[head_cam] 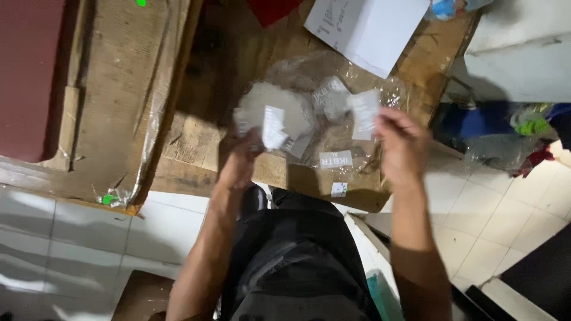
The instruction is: The person separates and stacks small white stickers from a plastic sheet on a wooden table. They peel individual stickers and place them into a growing pile, occasionally adjusting the sheet and the pile.
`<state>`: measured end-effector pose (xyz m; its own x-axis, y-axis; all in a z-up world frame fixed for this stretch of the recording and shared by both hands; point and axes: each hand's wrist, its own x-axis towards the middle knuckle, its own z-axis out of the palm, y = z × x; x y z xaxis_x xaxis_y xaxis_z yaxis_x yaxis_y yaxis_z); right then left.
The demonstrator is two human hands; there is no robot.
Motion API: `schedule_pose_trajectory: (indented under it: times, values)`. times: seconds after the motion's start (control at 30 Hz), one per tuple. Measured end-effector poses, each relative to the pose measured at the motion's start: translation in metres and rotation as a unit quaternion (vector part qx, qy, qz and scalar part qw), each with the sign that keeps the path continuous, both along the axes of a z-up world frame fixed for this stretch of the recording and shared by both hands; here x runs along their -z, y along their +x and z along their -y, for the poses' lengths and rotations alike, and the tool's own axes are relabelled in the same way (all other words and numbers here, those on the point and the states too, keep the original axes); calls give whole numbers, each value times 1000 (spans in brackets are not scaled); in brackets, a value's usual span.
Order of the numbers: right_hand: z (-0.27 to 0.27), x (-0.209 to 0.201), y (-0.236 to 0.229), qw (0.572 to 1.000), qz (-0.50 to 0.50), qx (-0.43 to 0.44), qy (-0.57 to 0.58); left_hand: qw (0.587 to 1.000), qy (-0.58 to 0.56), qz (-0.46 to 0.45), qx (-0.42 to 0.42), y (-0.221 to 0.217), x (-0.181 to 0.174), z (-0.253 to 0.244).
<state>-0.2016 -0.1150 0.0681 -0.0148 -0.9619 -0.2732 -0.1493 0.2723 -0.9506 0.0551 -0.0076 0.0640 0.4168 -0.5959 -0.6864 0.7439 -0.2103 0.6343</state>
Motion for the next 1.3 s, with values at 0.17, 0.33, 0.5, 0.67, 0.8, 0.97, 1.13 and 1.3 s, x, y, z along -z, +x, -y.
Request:
schedule_pose_trajectory:
  times: [0.17, 0.33, 0.5, 0.67, 0.8, 0.97, 1.13, 1.3]
  values:
    - [20, 22, -74, 996, -26, -84, -30, 1000, -3, -5, -20, 17, 94, -30]
    - [2, 8, -55, 966, -73, -248, 21, 999, -43, -11, 9, 19, 87, -40]
    - [-21, 126, -63, 857, -279, -432, -29, 999, -39, -24, -7, -1, 102, -37]
    - [-32, 147, -82, 828, -353, -383, -209, 999, -35, -13, -28, -8, 85, -40]
    - [-33, 153, -40, 827, -379, -245, -334, 996, -36, 52, -64, 17, 95, -48]
    - [-56, 138, 54, 914, -307, -242, -105, 991, 27, 112, -67, 43, 203, -48]
    - [-57, 163, 87, 894, -346, -276, -76, 992, 47, 96, -68, 33, 180, -37]
    - [-53, 174, 100, 878, -356, -291, -137, 990, 2, 28, -135, 36, 193, -45]
